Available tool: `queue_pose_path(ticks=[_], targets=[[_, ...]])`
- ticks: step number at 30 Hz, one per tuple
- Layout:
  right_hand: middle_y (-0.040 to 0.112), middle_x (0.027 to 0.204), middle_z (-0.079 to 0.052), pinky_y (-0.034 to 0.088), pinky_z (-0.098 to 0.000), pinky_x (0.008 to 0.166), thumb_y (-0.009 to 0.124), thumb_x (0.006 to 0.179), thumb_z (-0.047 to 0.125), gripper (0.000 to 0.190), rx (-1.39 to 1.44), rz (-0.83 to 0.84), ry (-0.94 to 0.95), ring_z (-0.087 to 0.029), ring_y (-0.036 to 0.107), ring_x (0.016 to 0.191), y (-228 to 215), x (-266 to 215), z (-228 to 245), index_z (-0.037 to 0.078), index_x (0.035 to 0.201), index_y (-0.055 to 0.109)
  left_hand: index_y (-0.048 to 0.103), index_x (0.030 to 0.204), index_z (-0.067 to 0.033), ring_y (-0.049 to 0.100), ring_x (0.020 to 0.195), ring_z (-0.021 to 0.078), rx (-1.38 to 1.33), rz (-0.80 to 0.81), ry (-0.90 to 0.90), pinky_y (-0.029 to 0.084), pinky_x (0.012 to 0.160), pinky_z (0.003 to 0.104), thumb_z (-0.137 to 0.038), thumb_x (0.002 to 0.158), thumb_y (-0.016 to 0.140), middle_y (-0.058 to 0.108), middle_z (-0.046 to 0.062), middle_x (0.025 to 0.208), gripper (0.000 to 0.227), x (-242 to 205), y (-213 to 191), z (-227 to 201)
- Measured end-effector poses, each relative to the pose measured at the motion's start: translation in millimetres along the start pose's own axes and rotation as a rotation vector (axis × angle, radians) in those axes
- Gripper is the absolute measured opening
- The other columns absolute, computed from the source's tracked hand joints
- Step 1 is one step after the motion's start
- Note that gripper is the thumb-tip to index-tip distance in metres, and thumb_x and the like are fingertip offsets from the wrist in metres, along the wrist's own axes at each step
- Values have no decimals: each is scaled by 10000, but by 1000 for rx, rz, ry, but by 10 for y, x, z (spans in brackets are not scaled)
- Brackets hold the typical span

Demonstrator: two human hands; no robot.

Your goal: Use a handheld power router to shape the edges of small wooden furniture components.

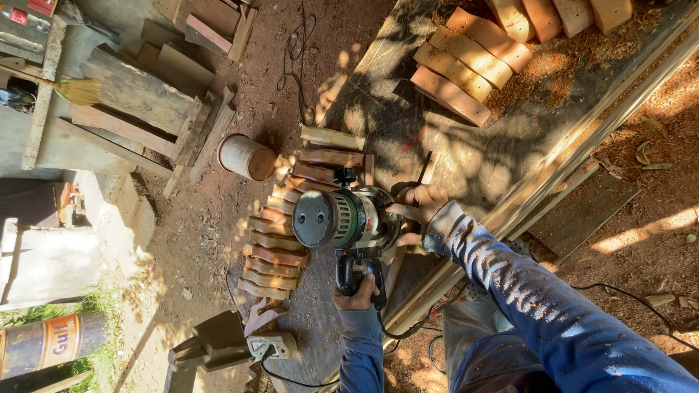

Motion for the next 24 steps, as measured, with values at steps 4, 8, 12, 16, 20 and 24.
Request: queue_pose_path(ticks=[4, 8, 12, 16, 20, 24], targets=[[525, 1052, -71, 354, -440, 892, 655, 727, 768, 779, 35, -49, -56, -284, 481, 972, -29, 28, 58, 202, 1259, 714, 750, 1002, -62, 583, 431, 179, 32, 2, -36, 481, 413, 290, 86, 762, 773, 698, 117, 641, 283, -5, -110, 30], [552, 1038, -48, 392, -444, 924, 649, 745, 749, 712, 87, -29, 9, -262, 505, 1006, 31, -9, 90, 218, 1208, 753, 738, 1039, -60, 604, 457, 171, 85, 70, 4, 513, 441, 303, 96, 778, 756, 705, 98, 637, 305, -17, -202, 9], [542, 1035, -58, 453, -471, 902, 674, 771, 721, 702, 45, -28, -54, -246, 507, 956, 132, -59, 81, 246, 1285, 714, 756, 1014, -39, 592, 446, 172, 93, 33, -36, 501, 438, 311, 72, 762, 780, 660, 86, 571, 276, -84, -268, -29], [546, 998, -90, 501, -475, 802, 660, 788, 727, 712, 4, 22, -72, -262, 531, 883, 252, -76, 31, 266, 1329, 685, 751, 1028, -67, 607, 439, 173, 110, 31, -19, 522, 418, 307, 82, 765, 757, 712, 99, 620, 302, -76, -391, 73], [519, 971, -59, 524, -444, 758, 630, 788, 763, 739, -140, 95, -68, -234, 525, 861, 489, -158, -48, 325, 1383, 637, 756, 1035, -48, 600, 429, 181, 86, 16, -20, 521, 404, 317, 71, 755, 778, 708, 120, 621, 305, -99, -448, 116], [508, 980, -13, 498, -474, 862, 489, 851, 806, 699, 39, -334, -72, -256, 541, 885, 851, -274, -149, 319, 1297, 718, 700, 1059, 68, 675, 384, 255, 113, 188, 327, 573, 377, 333, 59, 838, 777, 677, 192, 533, 234, -18, -495, 221]])
Point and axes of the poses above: each hand's wrist, its own x-axis towards the middle knuckle, its own y-axis out of the palm, z = x × y, the point moved 3 cm from there along x, towards the middle knuckle
